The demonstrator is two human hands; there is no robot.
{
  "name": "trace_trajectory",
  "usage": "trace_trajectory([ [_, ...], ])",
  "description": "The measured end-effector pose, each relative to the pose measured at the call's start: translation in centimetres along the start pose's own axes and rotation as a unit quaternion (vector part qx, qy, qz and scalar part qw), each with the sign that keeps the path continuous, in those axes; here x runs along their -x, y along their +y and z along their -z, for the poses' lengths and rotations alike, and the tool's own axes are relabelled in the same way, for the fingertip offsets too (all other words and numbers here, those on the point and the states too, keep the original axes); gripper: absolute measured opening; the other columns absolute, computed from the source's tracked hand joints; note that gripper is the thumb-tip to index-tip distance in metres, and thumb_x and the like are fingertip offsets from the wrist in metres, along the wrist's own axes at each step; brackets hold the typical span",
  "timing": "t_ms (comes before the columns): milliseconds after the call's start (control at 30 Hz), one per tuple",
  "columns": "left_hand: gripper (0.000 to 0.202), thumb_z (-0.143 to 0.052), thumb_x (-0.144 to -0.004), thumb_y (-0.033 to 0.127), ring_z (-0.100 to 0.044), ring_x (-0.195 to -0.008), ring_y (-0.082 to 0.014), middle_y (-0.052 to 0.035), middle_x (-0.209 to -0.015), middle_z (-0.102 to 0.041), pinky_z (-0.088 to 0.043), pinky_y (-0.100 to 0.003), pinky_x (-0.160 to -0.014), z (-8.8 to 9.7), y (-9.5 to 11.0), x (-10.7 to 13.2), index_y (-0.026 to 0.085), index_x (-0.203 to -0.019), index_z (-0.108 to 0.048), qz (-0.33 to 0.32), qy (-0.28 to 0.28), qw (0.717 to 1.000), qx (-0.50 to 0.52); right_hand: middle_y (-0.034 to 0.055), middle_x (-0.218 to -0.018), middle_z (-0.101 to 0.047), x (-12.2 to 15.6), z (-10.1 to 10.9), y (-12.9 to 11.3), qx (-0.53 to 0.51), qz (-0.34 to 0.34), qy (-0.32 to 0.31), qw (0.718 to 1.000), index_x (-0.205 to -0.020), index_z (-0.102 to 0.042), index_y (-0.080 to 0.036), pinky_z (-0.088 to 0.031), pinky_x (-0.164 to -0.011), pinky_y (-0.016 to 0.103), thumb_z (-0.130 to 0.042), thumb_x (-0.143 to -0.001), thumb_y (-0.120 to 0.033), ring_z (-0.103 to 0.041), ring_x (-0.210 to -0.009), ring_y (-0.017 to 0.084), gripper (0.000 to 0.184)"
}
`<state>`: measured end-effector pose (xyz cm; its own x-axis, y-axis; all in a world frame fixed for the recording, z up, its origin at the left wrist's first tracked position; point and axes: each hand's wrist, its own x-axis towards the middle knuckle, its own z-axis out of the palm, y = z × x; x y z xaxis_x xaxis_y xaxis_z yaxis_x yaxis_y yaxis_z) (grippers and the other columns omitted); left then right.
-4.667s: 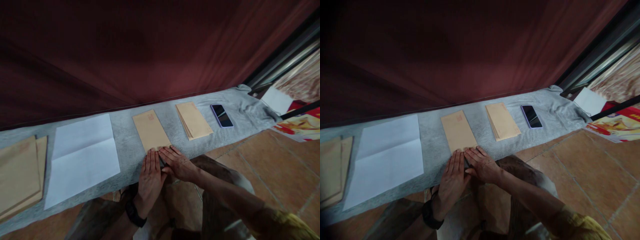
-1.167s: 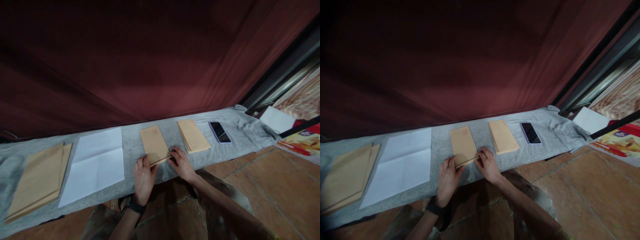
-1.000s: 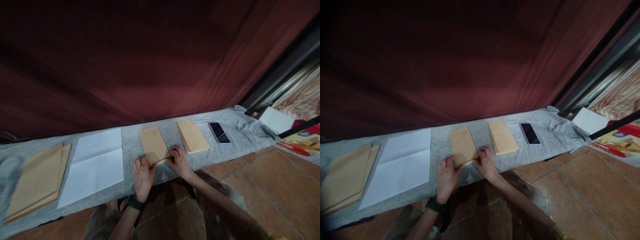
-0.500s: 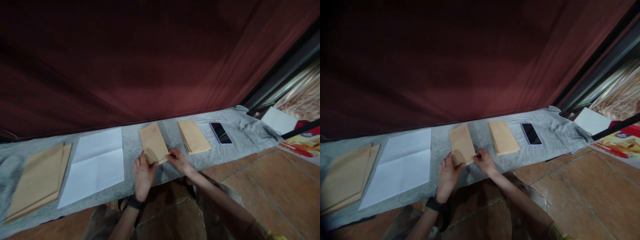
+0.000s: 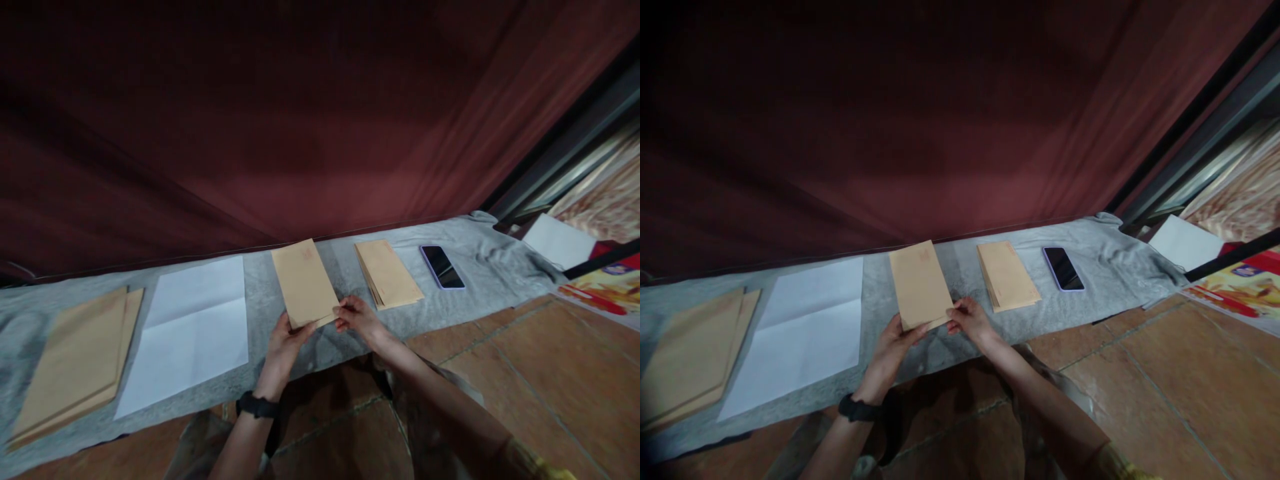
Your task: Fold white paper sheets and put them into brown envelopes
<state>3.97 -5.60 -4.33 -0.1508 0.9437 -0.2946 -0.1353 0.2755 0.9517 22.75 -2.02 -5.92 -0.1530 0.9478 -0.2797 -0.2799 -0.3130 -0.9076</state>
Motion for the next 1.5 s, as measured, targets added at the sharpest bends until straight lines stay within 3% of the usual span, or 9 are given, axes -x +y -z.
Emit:
trace_trajectory([
  [200, 0.050, -0.087, -0.057, 0.040, -0.055, -0.055, -0.0097, -0.0014, -0.077, -0.072, -0.043, -0.024, -0.053, 0.2, -0.1, 0.1, 0.014, -0.097, -0.070, 0.041, 0.003, 0.999, 0.034, -0.0056, -0.059, -0.061, -0.4, 0.2, 0.4, 0.059, -0.011, -0.012, 0.998, -0.081, -0.056, -0.024, -0.051, -0.051, 0.026, -0.079, -0.070, -0.048, -0.061, -0.052, 0.014, 0.036],
  [300, 0.050, -0.089, -0.056, 0.038, -0.054, -0.053, -0.0080, 0.0007, -0.073, -0.070, -0.040, -0.022, -0.051, 0.1, -0.1, 0.1, 0.013, -0.095, -0.070, 0.044, 0.015, 0.998, 0.053, -0.0018, -0.072, -0.065, -0.4, 0.2, 0.8, 0.170, 0.082, 0.019, 0.982, -0.091, -0.058, -0.024, -0.053, -0.056, 0.029, -0.066, -0.083, -0.046, -0.064, -0.063, 0.017, 0.025],
  [467, 0.051, -0.089, -0.056, 0.036, -0.055, -0.053, -0.0071, -0.0006, -0.077, -0.072, -0.039, -0.021, -0.051, 0.0, 0.2, 0.1, 0.013, -0.097, -0.069, 0.055, 0.018, 0.995, 0.081, 0.0116, -0.126, -0.064, 1.2, -0.1, -0.1, 0.449, 0.337, 0.004, 0.828, -0.125, -0.058, -0.022, -0.049, -0.102, 0.045, -0.053, -0.096, -0.029, -0.058, -0.121, 0.026, 0.029],
  [600, 0.046, -0.089, -0.056, 0.031, -0.056, -0.051, -0.0077, 0.0008, -0.074, -0.072, -0.037, -0.021, -0.049, 0.0, 0.3, 0.2, 0.015, -0.093, -0.067, 0.065, 0.017, 0.992, 0.111, 0.0103, -0.137, -0.061, 2.6, -0.9, -0.1, 0.577, 0.413, -0.082, 0.700, -0.135, -0.057, -0.024, -0.044, -0.105, 0.045, -0.052, -0.098, -0.019, -0.054, -0.126, 0.026, 0.038],
  [767, 0.042, -0.087, -0.059, 0.032, -0.058, -0.054, -0.0093, 0.0008, -0.070, -0.070, -0.039, -0.021, -0.051, -0.7, 0.2, 0.5, 0.016, -0.091, -0.065, 0.064, -0.011, 0.990, 0.123, 0.0105, -0.130, -0.067, 2.9, -1.2, 0.8, 0.631, 0.425, -0.096, 0.642, -0.137, -0.058, -0.021, -0.049, -0.094, 0.039, -0.049, -0.099, -0.013, -0.061, -0.111, 0.024, 0.040],
  [933, 0.045, -0.082, -0.069, 0.046, -0.064, -0.064, -0.0135, -0.0043, -0.081, -0.073, -0.046, -0.025, -0.060, -1.2, 0.8, 1.0, 0.018, -0.099, -0.065, 0.045, -0.051, 0.987, 0.146, 0.0079, -0.128, -0.069, 2.5, -0.6, 0.3, 0.595, 0.402, -0.062, 0.694, -0.133, -0.063, -0.026, -0.049, -0.098, 0.041, -0.049, -0.098, -0.012, -0.063, -0.111, 0.024, 0.041],
  [1200, 0.047, -0.075, -0.077, 0.052, -0.069, -0.086, -0.0187, -0.0094, -0.100, -0.074, -0.051, -0.030, -0.073, -0.7, 0.4, 1.2, 0.017, -0.108, -0.066, 0.031, -0.091, 0.986, 0.133, 0.0058, -0.092, -0.072, -0.5, 1.6, -2.7, 0.189, 0.312, 0.215, 0.906, -0.095, -0.067, -0.022, -0.053, -0.084, 0.036, -0.061, -0.091, -0.040, -0.066, -0.090, 0.022, 0.020],
  [1333, 0.053, -0.079, -0.073, 0.050, -0.070, -0.091, -0.0215, -0.0110, -0.106, -0.074, -0.053, -0.032, -0.076, -1.2, -0.4, 1.1, 0.017, -0.111, -0.065, 0.049, -0.068, 0.990, 0.112, 0.0017, -0.083, -0.069, -1.6, 2.5, -2.6, -0.014, 0.196, 0.171, 0.965, -0.087, -0.061, -0.023, -0.054, -0.073, 0.032, -0.075, -0.076, -0.047, -0.066, -0.079, 0.019, 0.030],
  [1500, 0.056, -0.082, -0.070, 0.049, -0.072, -0.091, -0.0228, -0.0115, -0.104, -0.075, -0.055, -0.034, -0.080, -1.9, -0.6, 1.4, 0.016, -0.112, -0.064, 0.073, -0.073, 0.987, 0.121, -0.0011, -0.071, -0.066, -0.7, 0.9, 0.6, -0.110, 0.062, 0.088, 0.988, -0.072, -0.052, -0.025, -0.057, -0.070, 0.034, -0.087, -0.062, -0.044, -0.069, -0.078, 0.021, 0.041],
])
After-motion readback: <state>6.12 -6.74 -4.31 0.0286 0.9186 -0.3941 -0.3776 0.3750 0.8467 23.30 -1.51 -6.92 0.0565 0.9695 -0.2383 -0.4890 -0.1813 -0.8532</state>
